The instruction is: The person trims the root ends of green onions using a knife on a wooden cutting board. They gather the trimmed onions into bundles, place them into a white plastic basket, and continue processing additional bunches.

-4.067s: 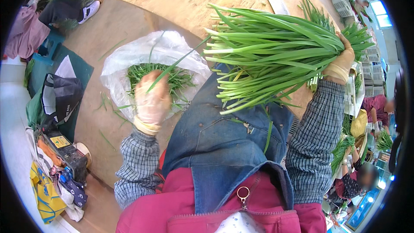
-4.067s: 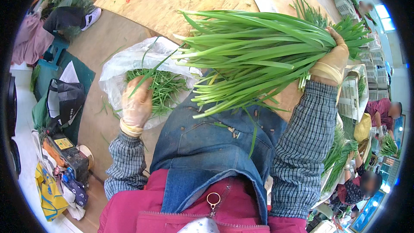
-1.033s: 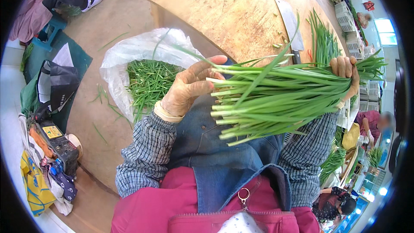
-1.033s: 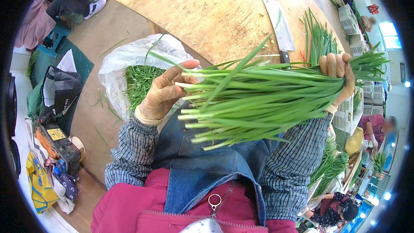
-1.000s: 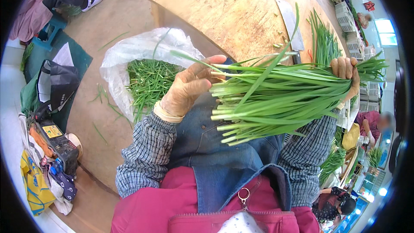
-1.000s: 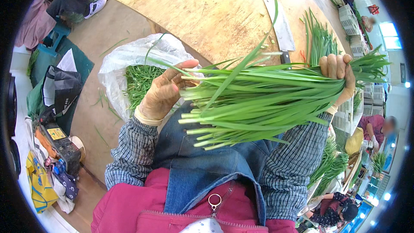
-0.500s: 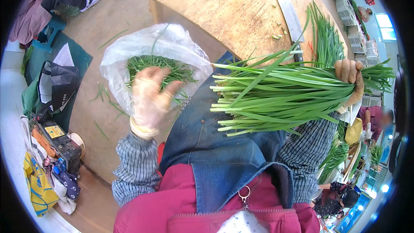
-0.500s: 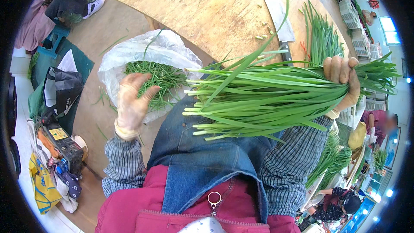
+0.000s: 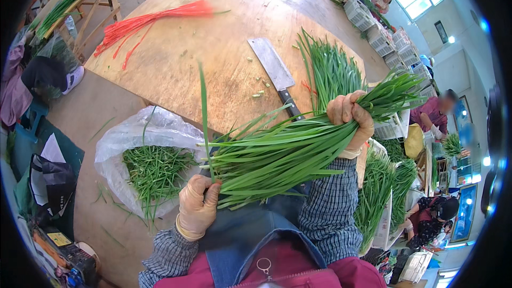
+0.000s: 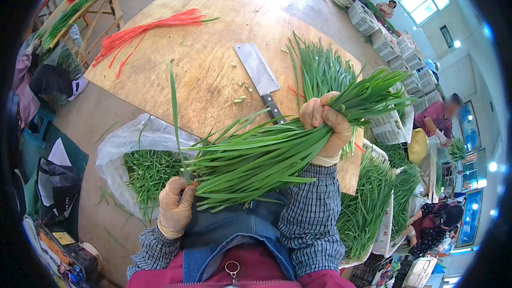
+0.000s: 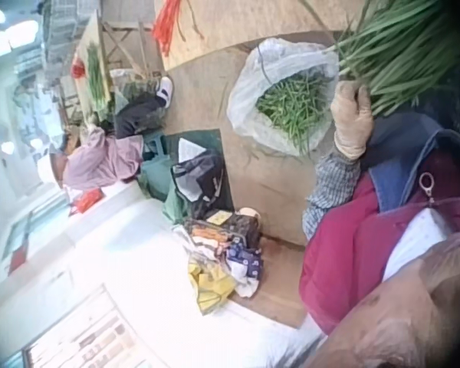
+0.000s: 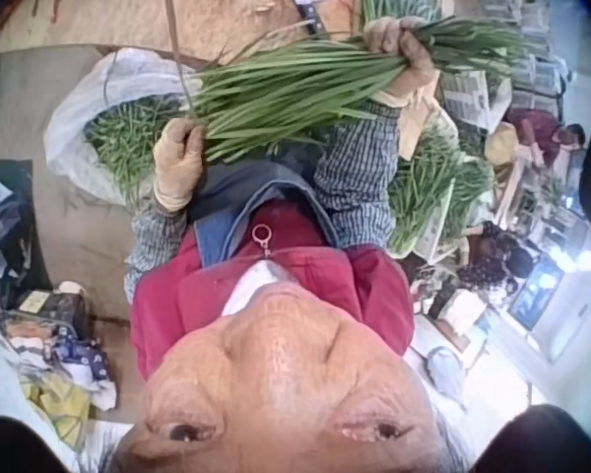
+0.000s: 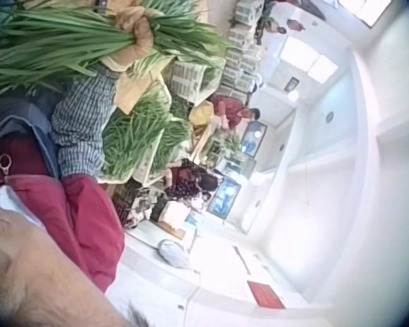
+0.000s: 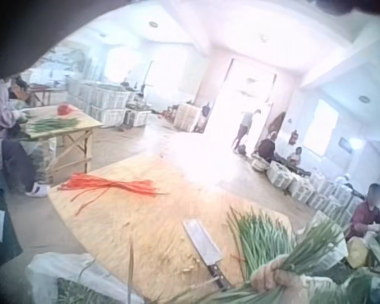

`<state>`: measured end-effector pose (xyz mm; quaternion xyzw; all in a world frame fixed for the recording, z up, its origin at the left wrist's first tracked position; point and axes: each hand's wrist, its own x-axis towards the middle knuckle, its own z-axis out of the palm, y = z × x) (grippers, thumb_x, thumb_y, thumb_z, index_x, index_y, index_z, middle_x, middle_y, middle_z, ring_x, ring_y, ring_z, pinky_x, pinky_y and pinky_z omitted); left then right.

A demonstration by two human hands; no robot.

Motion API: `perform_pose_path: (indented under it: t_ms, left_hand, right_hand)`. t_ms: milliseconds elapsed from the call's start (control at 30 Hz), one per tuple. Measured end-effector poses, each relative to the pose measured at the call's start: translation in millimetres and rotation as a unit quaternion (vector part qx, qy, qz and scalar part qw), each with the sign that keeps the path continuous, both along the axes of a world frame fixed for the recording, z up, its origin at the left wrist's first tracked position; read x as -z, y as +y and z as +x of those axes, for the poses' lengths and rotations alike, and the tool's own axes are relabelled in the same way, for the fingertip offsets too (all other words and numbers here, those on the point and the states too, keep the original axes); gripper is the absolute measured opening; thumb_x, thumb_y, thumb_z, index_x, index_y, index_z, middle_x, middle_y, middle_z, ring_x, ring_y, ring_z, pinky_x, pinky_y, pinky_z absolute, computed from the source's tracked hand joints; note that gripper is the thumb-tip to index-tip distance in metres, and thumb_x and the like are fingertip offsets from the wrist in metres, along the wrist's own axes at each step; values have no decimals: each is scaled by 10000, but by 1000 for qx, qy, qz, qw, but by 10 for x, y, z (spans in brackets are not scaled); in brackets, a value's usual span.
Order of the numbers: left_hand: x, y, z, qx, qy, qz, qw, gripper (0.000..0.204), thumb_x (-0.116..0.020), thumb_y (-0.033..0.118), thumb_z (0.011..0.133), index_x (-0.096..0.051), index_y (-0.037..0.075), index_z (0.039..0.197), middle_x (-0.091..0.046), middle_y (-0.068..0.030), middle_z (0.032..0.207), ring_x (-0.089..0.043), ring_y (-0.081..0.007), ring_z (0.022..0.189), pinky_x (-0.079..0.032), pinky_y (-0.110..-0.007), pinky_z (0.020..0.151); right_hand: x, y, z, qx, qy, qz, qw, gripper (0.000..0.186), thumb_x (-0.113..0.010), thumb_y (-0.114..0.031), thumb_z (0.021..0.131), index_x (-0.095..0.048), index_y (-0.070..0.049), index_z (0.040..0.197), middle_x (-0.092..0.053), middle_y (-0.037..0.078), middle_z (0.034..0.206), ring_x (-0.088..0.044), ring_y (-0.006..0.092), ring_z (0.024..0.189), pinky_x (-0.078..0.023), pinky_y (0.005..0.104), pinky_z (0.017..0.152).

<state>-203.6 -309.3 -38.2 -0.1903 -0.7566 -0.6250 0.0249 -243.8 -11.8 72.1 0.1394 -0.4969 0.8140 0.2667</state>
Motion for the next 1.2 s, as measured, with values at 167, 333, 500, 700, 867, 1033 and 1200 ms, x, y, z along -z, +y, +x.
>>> perform_pose_path:
  t_ms: [167, 333, 500, 700, 867, 1033, 1200]
  left_hand:
    - [221, -231, 137, -160, -93, -26, 982, 74, -556, 50, 883, -554, 5, 825, -601, -138, 712, -595, -246, 560, -457, -340, 529]
    - [574, -901, 36, -237, 2, -277, 931, 117, -700, 114, 804, -617, 32, 800, -584, -103, 691, -555, -227, 608, -461, -339, 594]
    - [105, -393, -133, -78, 103, -81, 988, 133, -665, 34, 807, -684, 22, 938, -644, -115, 929, -590, -241, 913, -459, -331, 824]
    - [82, -124, -414, 98, -90, -59, 989, 312, -611, 263, 861, -662, -1, 1021, -655, -141, 983, -604, -280, 947, -460, -349, 838]
    - [167, 90, -499, 194, -326, 80, 922, 380, -616, 308, 869, -649, -1, 1087, -686, -111, 943, -617, -144, 871, -474, -288, 790]
    - [228, 59, -309, 151, -345, 128, 917, 211, -643, 77, 852, -646, -9, 1045, -663, -45, 897, -601, -119, 805, -484, -257, 741]
    - [495, -38, -127, -34, -25, -98, 994, 155, -635, 34, 820, -646, 16, 973, -642, -128, 820, -629, -229, 751, -491, -311, 686]
  right_hand:
    - [50, 63, 45, -74, 9, 29, 997, 194, -513, -142, 855, -612, -80, 1009, -429, -31, 598, -355, 128, 520, -289, 278, 532]
    - [118, 231, 119, -102, 46, 44, 993, 234, -505, -154, 897, -604, -33, 1070, -452, -33, 648, -362, 107, 561, -281, 269, 559]
    - [86, 281, 160, -120, 38, 46, 991, 245, -502, -152, 901, -593, -14, 1082, -461, -31, 666, -351, 98, 576, -271, 263, 565]
    - [121, 234, 93, -140, 47, 49, 988, 242, -537, -132, 876, -581, -7, 1079, -482, -32, 671, -361, 87, 540, -268, 257, 548]
    - [-14, 216, 126, -188, 91, 96, 973, 246, -505, -139, 884, -553, 7, 1077, -494, -25, 698, -412, 90, 564, -312, 245, 563]
    - [56, 161, 93, -205, 119, 96, 967, 265, -484, -145, 892, -520, 18, 1097, -508, -21, 731, -433, 86, 582, -324, 245, 565]
    - [37, 201, 180, -208, 105, 105, 967, 206, -533, -147, 891, -525, -15, 1049, -526, -28, 711, -442, 90, 570, -322, 244, 551]
